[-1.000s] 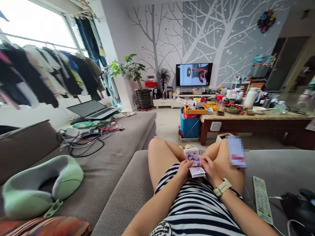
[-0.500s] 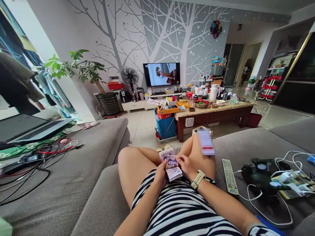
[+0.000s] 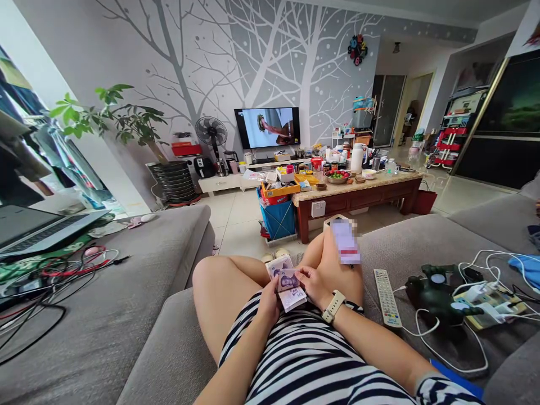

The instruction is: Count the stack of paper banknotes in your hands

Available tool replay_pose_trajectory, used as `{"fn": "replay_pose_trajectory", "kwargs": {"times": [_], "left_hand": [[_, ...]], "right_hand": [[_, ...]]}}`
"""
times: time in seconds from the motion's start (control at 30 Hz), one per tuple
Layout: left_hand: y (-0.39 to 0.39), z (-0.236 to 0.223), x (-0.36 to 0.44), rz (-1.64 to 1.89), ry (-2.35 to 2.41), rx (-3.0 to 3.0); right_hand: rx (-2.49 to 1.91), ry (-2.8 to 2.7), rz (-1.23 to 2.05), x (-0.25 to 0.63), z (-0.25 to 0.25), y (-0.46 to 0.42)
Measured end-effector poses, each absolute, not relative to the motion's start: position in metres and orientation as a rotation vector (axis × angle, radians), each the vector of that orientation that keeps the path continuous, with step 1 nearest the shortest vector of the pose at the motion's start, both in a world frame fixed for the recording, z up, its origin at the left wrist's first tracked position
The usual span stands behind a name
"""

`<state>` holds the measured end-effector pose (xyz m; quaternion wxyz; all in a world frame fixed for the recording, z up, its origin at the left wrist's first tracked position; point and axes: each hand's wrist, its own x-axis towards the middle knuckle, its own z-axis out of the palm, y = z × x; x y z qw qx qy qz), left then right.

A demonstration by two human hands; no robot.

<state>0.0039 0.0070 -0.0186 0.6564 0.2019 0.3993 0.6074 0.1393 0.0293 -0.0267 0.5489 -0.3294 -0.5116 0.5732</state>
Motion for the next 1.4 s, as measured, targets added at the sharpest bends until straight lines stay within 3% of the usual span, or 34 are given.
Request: {"fn": "replay_pose_trajectory", "kwargs": {"times": [1.4], "left_hand": [[0.0027, -0.014, 0.004, 1.343, 0.867, 0.501]], "right_hand": [[-0.711, -1.18, 1.526, 0.1401, -0.0231, 0.0263]]}}
